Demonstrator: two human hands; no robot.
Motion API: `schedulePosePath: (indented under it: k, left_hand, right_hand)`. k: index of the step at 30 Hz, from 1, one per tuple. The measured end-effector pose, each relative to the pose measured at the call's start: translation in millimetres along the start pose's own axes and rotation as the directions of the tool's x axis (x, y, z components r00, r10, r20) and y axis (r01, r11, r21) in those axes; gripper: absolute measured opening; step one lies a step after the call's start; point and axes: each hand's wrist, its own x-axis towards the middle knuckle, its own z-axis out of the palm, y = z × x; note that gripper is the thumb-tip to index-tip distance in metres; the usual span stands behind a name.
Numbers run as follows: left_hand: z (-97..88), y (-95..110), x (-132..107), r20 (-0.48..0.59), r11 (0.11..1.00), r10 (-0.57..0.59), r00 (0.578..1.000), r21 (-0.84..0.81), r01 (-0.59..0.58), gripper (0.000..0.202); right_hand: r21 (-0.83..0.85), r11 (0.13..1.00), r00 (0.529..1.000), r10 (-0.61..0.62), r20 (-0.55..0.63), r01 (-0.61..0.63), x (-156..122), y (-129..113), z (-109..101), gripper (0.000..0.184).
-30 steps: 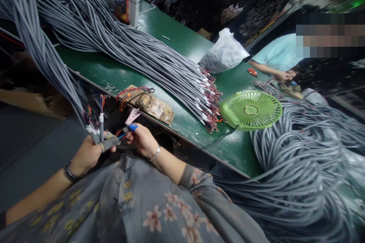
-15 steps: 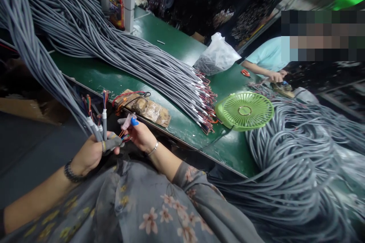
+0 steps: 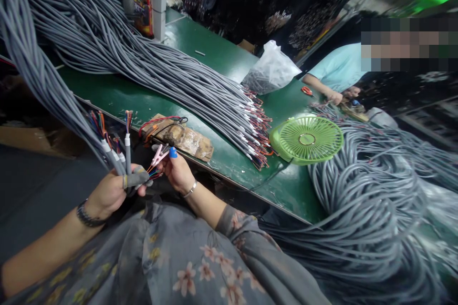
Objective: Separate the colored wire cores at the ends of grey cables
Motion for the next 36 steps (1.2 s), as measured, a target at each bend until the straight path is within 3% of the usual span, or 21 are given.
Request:
schedulePosePath:
  k: [3,10,20,28,33,36]
  left_hand:
    - [-2.9,-0.5,2.4,0.032,1.000,-0.002,0.999,0.003,0.001,0.038]
    - [-3.9,-1.2,6.1,0.039,0.999,-0.035,0.999,0.036,0.034,0.029]
    - [-2.2,-0.8,7.8,0.020,0.997,-0.064,0.998,0.042,0.063,0.024]
    - [-0.1,-7.0,-6.3,0.008,0.994,0.036,0.999,0.101,-0.036,0.034]
    - [3.0,-16.2,-18.3,-0.073,0.983,0.140,0.987,0.126,-0.130,0.036]
    - [4.0,-20.7,-16.8,-0.123,0.985,0.157,0.980,0.094,-0.146,0.031]
  right_hand:
    - [0.000,1.000,1.000,0.013,-0.004,-0.013,2.3,1.9,0.8,0.067]
    - [0.171,0.956,0.970,0.224,0.090,-0.237,7.5,-5.0,9.6,0.053]
    - [0.261,0.947,0.980,0.198,-0.020,-0.186,11.7,-4.5,16.5,0.045]
    - [0.211,0.942,0.965,0.251,0.068,-0.260,-1.5,-14.7,12.7,0.061]
    - [0.171,0.965,0.980,0.193,0.038,-0.197,-9.3,-16.9,11.7,0.040]
    - [0.113,0.983,0.990,0.144,0.001,-0.143,-10.3,-16.6,12.1,0.039]
